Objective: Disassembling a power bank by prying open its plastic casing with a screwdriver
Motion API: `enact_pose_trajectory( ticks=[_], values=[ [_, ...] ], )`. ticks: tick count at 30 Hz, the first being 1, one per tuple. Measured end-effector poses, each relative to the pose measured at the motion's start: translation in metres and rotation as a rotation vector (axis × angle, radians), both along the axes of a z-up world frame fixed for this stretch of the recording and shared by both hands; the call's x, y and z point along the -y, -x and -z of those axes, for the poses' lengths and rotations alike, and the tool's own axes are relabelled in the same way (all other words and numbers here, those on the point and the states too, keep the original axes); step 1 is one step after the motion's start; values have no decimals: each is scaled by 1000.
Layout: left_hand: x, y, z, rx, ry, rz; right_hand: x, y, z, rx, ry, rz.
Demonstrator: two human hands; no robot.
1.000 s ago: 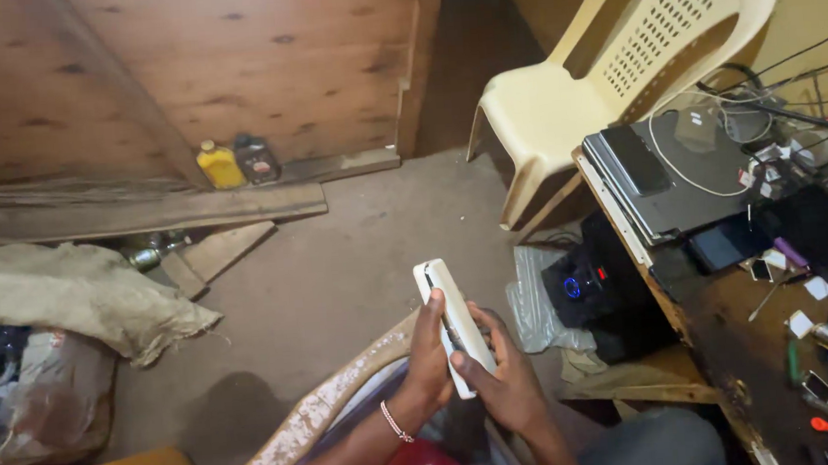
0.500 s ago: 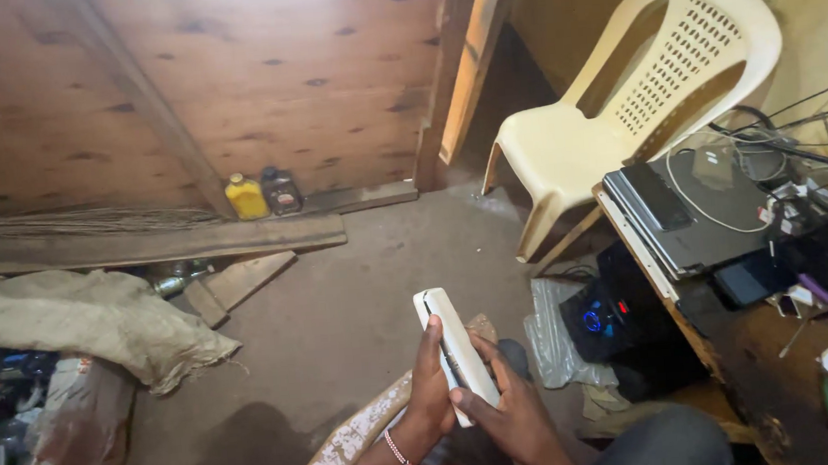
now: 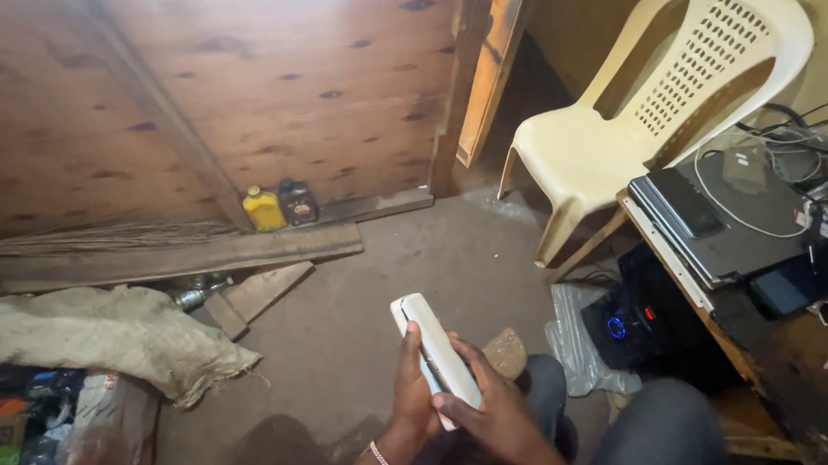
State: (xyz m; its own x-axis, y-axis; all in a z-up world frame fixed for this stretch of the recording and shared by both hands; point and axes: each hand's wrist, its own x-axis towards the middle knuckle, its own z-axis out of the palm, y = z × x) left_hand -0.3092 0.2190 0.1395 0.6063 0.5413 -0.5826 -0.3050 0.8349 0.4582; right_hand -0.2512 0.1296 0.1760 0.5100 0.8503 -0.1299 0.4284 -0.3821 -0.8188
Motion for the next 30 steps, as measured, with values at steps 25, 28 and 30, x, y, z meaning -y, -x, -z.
enact_pose_trajectory(
  ticks=[25,28,30],
  values=[
    [40,-80,18,31,106,-28,39,-82,21,-285,3,-55],
    [51,-101,17,-20,82,-35,53,-103,41,-276,10,-46],
    [56,-123,16,-79,93,-48,60,-125,51,-318,-8,-24]
  ],
)
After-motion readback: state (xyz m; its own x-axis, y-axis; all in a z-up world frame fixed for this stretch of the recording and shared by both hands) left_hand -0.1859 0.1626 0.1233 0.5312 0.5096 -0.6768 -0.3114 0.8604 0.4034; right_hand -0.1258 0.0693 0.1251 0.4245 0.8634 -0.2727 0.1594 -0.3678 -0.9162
